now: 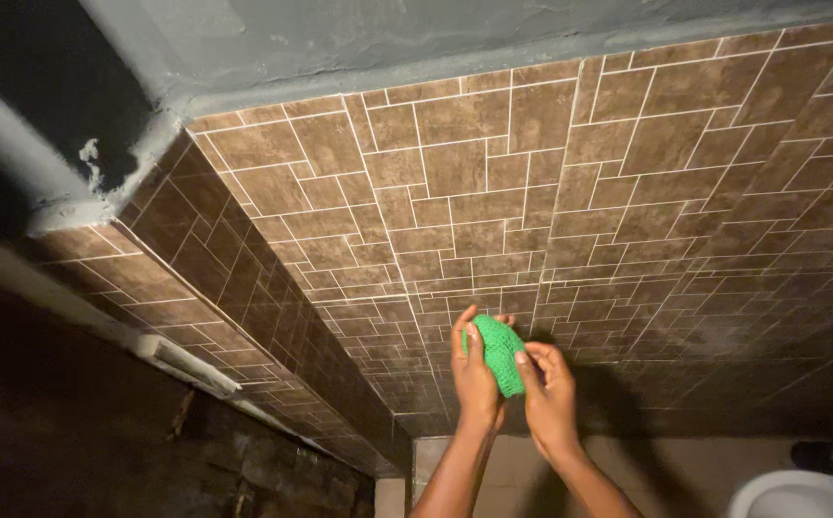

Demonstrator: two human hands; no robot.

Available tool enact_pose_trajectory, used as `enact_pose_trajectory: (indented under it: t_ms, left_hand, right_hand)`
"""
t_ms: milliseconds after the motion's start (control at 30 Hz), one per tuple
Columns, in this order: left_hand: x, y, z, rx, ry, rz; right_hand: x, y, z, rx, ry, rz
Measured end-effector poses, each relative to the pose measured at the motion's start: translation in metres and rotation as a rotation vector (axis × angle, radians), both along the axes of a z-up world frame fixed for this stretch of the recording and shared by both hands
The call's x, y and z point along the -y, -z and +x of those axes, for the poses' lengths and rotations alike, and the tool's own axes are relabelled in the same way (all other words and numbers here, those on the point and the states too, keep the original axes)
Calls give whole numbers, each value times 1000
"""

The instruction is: The person scrubs a tiled wall with a green sponge, moving methodically across the surface in horizontal and vertical strokes. The person uses both hands to apply pressure and wipe the tiles, focusing on the upper section near the ceiling line.

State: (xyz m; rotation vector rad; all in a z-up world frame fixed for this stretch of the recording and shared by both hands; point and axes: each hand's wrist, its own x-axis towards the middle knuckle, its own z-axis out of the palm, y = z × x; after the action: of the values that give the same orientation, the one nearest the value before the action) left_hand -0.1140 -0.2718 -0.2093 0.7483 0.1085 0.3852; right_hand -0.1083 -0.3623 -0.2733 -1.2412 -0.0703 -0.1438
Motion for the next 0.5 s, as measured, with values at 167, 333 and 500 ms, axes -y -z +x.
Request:
enact_pose_trajectory:
  t_ms: [167,333,500]
  left_hand:
    - [7,0,-3,39,115,-147]
    - [3,-3,-3,65,95,-59]
    - [-20,-14,-8,-132,65,-254]
  right_hand:
    - [3,-10,9,-95,-96,217]
    - [-10,-2,17,212,13,-246]
    - [-18,-34,22,499,301,-851]
